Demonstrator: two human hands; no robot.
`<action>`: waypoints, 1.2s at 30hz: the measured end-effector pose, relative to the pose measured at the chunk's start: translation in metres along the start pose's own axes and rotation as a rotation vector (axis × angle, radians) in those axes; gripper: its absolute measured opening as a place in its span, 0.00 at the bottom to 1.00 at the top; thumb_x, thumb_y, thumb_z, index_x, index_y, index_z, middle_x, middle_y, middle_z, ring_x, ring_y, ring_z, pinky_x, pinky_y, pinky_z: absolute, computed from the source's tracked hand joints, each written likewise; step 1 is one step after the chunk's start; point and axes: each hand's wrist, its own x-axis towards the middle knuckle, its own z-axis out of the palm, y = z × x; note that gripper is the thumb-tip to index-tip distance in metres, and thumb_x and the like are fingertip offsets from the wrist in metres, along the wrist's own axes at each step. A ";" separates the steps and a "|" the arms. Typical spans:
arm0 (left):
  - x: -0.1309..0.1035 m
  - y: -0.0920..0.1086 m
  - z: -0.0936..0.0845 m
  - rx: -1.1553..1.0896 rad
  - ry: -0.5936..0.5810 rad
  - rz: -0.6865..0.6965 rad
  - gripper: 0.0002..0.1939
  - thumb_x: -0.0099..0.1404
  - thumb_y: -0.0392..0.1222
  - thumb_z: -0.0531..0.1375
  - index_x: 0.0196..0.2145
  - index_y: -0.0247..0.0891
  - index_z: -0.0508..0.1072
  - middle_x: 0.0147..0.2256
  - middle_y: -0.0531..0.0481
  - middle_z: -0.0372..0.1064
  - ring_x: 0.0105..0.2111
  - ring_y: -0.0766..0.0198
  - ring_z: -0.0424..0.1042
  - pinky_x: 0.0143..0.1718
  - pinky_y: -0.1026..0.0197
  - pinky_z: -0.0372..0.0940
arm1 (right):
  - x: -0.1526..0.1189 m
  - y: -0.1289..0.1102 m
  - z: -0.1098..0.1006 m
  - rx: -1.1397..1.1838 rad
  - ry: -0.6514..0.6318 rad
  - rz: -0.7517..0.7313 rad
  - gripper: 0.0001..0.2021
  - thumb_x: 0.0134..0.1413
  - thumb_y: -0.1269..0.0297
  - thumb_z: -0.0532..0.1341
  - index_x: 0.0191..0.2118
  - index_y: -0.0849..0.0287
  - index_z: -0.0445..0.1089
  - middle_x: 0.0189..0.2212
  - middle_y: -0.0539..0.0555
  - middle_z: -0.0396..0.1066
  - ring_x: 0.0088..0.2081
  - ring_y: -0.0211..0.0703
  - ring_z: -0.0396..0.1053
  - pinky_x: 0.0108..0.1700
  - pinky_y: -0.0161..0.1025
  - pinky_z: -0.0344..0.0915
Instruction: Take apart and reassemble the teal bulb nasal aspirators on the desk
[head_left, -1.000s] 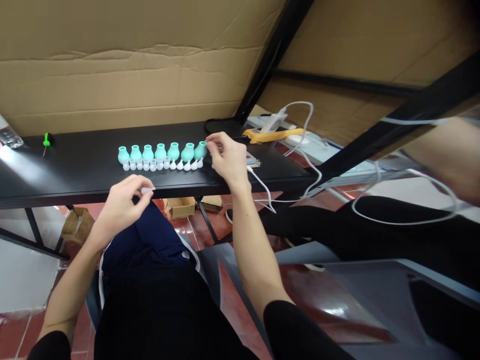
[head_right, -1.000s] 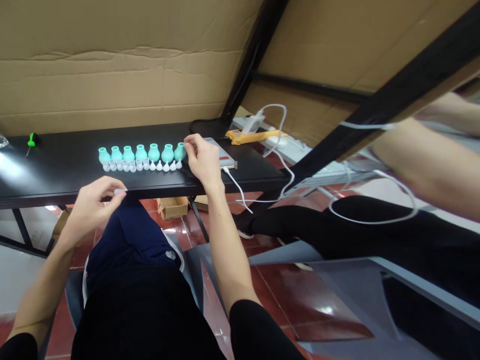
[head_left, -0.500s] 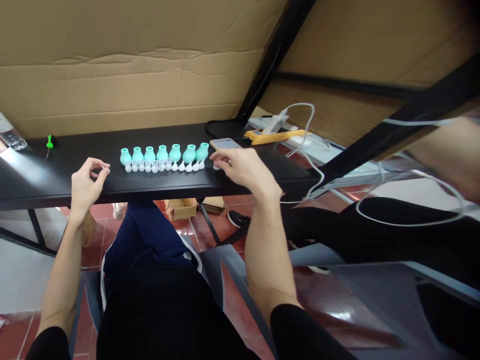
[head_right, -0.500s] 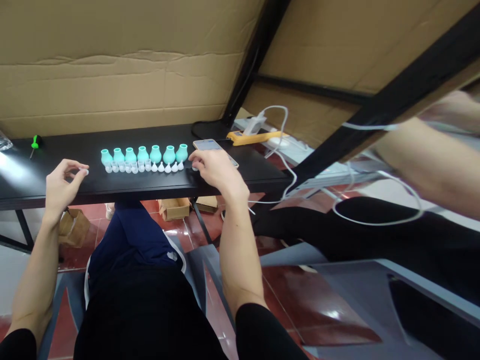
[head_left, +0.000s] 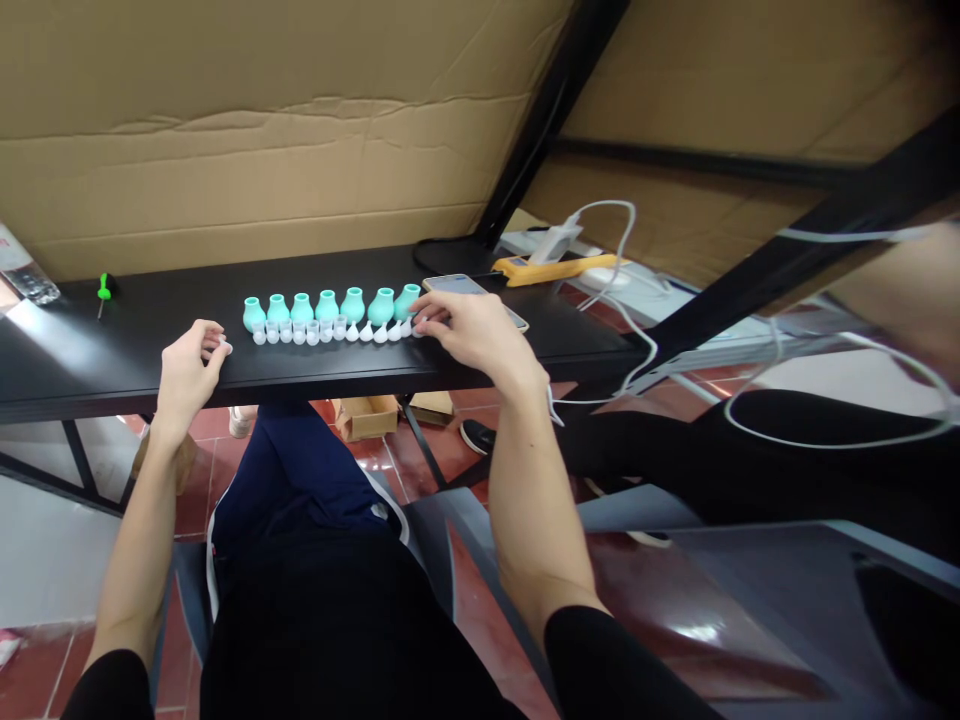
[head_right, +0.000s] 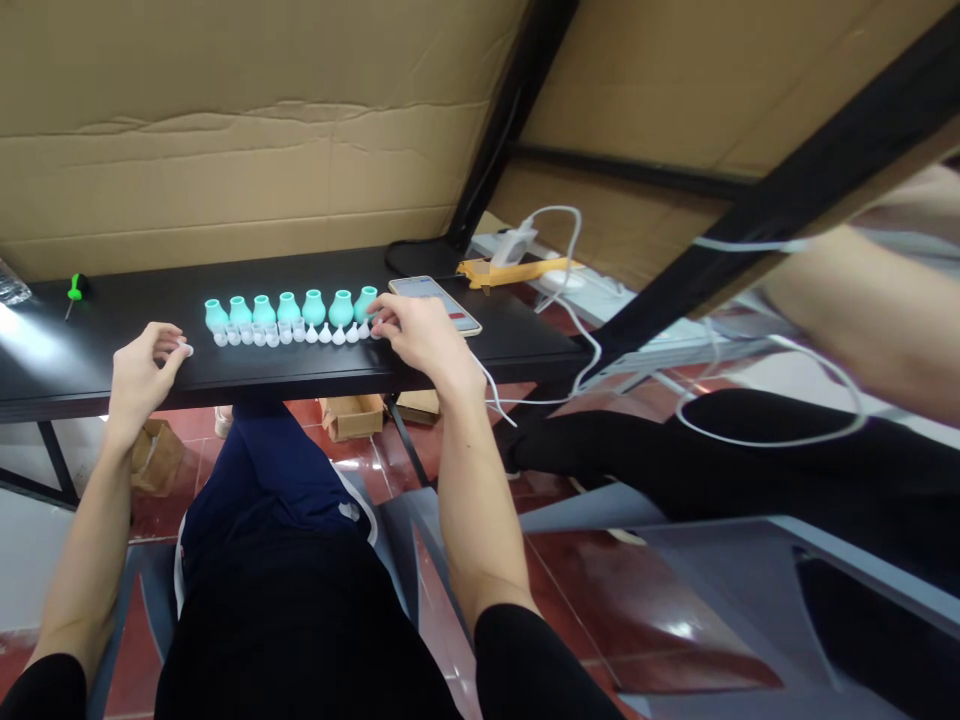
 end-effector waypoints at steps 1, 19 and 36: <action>0.000 0.000 0.001 0.008 0.003 0.003 0.08 0.71 0.37 0.65 0.47 0.42 0.78 0.44 0.47 0.85 0.43 0.59 0.85 0.48 0.57 0.78 | 0.000 -0.001 0.000 -0.002 0.004 -0.007 0.13 0.57 0.74 0.66 0.44 0.54 0.83 0.35 0.54 0.86 0.40 0.55 0.84 0.50 0.50 0.77; 0.001 0.004 0.001 0.098 -0.070 0.031 0.09 0.73 0.35 0.64 0.50 0.43 0.77 0.45 0.47 0.83 0.46 0.57 0.84 0.51 0.55 0.77 | -0.005 -0.015 -0.010 -0.103 0.070 -0.043 0.09 0.59 0.71 0.67 0.42 0.54 0.83 0.40 0.56 0.86 0.42 0.57 0.83 0.51 0.52 0.76; -0.001 0.005 0.002 0.213 -0.136 0.122 0.08 0.75 0.41 0.61 0.50 0.44 0.77 0.45 0.46 0.82 0.48 0.53 0.80 0.51 0.52 0.73 | -0.007 -0.053 0.007 -0.058 0.145 -0.192 0.10 0.71 0.62 0.61 0.43 0.49 0.82 0.43 0.59 0.84 0.49 0.63 0.77 0.55 0.59 0.72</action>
